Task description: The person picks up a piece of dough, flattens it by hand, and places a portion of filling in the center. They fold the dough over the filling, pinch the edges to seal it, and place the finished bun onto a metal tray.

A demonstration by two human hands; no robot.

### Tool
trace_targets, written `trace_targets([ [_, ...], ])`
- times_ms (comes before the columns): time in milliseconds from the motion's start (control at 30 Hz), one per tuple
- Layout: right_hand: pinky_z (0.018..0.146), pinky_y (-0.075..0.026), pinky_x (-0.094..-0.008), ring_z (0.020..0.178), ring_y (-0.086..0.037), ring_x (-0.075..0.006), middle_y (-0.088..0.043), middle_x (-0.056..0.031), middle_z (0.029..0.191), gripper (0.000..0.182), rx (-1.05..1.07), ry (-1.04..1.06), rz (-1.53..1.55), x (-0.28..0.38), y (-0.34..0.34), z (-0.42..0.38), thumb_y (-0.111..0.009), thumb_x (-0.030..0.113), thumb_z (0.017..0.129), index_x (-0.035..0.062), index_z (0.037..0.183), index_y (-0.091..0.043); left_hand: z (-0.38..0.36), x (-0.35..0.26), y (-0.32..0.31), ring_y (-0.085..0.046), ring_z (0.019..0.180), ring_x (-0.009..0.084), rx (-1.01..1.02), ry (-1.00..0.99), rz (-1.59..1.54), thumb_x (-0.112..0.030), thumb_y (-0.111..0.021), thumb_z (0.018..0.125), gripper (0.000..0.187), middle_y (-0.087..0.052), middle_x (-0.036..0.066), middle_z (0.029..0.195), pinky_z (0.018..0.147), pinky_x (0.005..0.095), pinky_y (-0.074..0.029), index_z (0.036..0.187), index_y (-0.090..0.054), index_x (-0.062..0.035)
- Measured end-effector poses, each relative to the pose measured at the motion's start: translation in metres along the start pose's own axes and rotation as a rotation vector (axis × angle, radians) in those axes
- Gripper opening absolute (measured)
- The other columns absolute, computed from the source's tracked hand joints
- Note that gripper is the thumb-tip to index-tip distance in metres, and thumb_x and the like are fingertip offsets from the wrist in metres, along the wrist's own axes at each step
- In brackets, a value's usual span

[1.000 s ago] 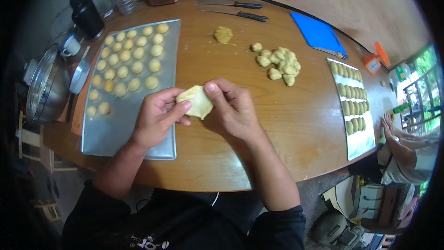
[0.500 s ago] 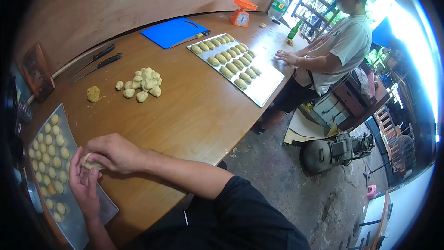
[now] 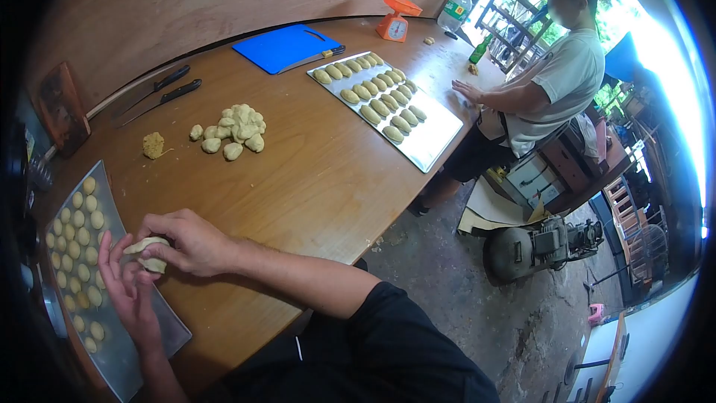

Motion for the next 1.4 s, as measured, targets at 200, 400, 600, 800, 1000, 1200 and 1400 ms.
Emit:
trace_targets([
  [200, 0.070, -0.057, -0.0369, 0.082, -0.076, -0.0276, -0.076, -0.0135, 0.093, 0.024, 0.057, -0.027, 0.047, 0.005, -0.006, -0.002, -0.069, 0.025, 0.109, 0.0029, 0.117, -0.065, -0.006, 0.050, 0.022, -0.067, 0.105, 0.0126, 0.358, 0.245, 0.033, -0.016, -0.072, 0.107, 0.032, -0.067, 0.010, 0.119, 0.088, 0.0263, -0.055, 0.130, -0.059, 0.0032],
  [400, 0.065, -0.055, -0.0373, 0.077, -0.075, -0.0267, -0.075, -0.0133, 0.092, 0.029, 0.056, -0.032, -0.026, 0.008, -0.001, -0.001, -0.067, 0.032, 0.110, 0.0035, 0.114, -0.065, -0.005, 0.036, 0.017, -0.063, 0.104, 0.0107, 0.283, 0.240, 0.049, -0.013, -0.068, 0.107, 0.029, -0.064, 0.006, 0.118, 0.085, 0.0261, -0.054, 0.130, -0.059, 0.0000],
  [600, 0.061, -0.053, -0.0393, 0.067, -0.071, -0.0314, -0.071, -0.0146, 0.078, 0.028, -0.013, -0.040, -0.091, -0.001, 0.002, -0.004, -0.065, 0.031, 0.111, 0.0038, 0.104, -0.067, -0.007, 0.033, 0.002, -0.067, 0.106, 0.0130, 0.300, 0.343, -0.094, -0.016, -0.073, 0.104, 0.042, -0.065, 0.009, 0.117, 0.089, 0.0294, -0.060, 0.136, -0.054, 0.0018],
  [800, 0.057, -0.050, -0.0404, 0.061, -0.067, -0.0331, -0.066, -0.0139, 0.069, 0.029, 0.057, -0.036, -0.138, -0.007, -0.003, -0.006, -0.066, 0.030, 0.111, 0.0046, 0.097, -0.067, -0.010, 0.051, 0.016, -0.063, 0.095, 0.0079, 0.363, 0.344, 0.034, -0.015, -0.067, 0.109, 0.020, -0.066, 0.005, 0.106, 0.080, 0.0237, -0.052, 0.119, -0.060, 0.0004],
  [1000, 0.059, -0.050, -0.0363, 0.063, -0.065, -0.0215, -0.067, -0.0078, 0.074, 0.023, 0.070, -0.109, 0.066, 0.011, -0.007, 0.000, -0.074, 0.027, 0.106, 0.0041, 0.108, -0.068, -0.001, 0.046, 0.030, -0.062, 0.099, 0.0108, 0.223, 0.265, -0.028, -0.023, -0.060, 0.113, 0.024, -0.063, 0.005, 0.109, 0.088, 0.0264, -0.051, 0.117, -0.060, 0.0006],
  [1200, 0.068, -0.052, -0.0325, 0.076, -0.067, -0.0185, -0.069, -0.0085, 0.086, 0.025, 0.027, -0.180, 0.149, -0.010, -0.007, 0.000, -0.075, 0.024, 0.105, 0.0029, 0.117, -0.067, 0.000, 0.039, 0.029, -0.065, 0.109, 0.0166, 0.083, 0.290, -0.222, -0.021, -0.064, 0.110, 0.030, -0.064, 0.011, 0.125, 0.094, 0.0304, -0.054, 0.129, -0.057, 0.0015],
  [1400, 0.098, -0.053, -0.0431, 0.114, -0.066, -0.0296, -0.070, -0.0159, 0.112, 0.035, -0.082, -0.068, -0.050, -0.005, 0.008, 0.001, -0.065, 0.030, 0.110, 0.0014, 0.130, -0.064, 0.000, 0.049, 0.033, -0.066, 0.117, 0.0175, 0.267, 0.311, -0.186, -0.013, -0.066, 0.108, 0.041, -0.066, 0.012, 0.132, 0.098, 0.0311, -0.055, 0.143, -0.051, 0.0021],
])
Point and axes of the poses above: each hand's wrist, its own z-axis towards the middle knuckle, its own y-axis out of the back of the hand, x = y × z, the point moved 9 cm from there along z, towards the middle knuckle
